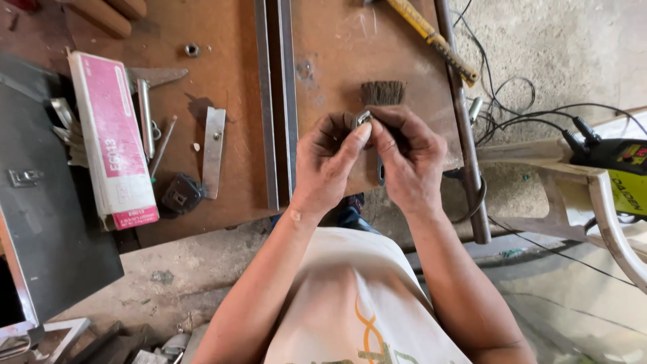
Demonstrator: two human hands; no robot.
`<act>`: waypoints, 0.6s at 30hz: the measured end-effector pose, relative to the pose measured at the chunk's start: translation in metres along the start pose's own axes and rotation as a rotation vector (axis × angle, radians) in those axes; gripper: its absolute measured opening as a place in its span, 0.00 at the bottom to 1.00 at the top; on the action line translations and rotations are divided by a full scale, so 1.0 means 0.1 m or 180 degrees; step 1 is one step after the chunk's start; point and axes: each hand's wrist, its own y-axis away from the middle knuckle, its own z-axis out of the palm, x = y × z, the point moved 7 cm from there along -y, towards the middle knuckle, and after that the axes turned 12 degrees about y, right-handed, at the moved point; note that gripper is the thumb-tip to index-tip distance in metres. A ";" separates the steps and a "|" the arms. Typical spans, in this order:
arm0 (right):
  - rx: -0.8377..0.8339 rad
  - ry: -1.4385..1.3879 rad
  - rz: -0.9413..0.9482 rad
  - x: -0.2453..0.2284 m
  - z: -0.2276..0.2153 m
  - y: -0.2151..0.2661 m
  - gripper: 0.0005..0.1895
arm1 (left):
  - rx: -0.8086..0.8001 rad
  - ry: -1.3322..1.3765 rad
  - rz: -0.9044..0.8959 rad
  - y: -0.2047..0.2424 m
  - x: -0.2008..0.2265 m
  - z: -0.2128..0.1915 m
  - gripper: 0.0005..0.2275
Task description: The person fits small metal nuts into holes along a steel channel on a workbench, then walks to another area where they and another person handle a galvanized sheet and a blue cloth. The person returns to the bench, positions a welding electrode holder against the steel channel, and welds it, producing sparks.
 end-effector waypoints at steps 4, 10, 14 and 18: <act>-0.0069 -0.0299 0.0399 -0.01 0.01 -0.05 0.11 | -0.0233 0.0696 -0.0165 -0.04 0.06 0.02 0.07; -0.0338 -0.0859 0.1270 0.17 0.02 -0.04 0.13 | 0.0015 0.0656 -0.0297 -0.06 -0.01 -0.07 0.08; -0.0433 -0.1361 0.1239 0.23 0.04 -0.04 0.14 | -0.0057 0.0512 -0.0352 -0.05 0.05 -0.03 0.07; -0.0340 -0.1144 0.1112 0.21 0.03 -0.01 0.12 | 0.0002 0.0108 -0.0342 -0.02 0.05 0.00 0.06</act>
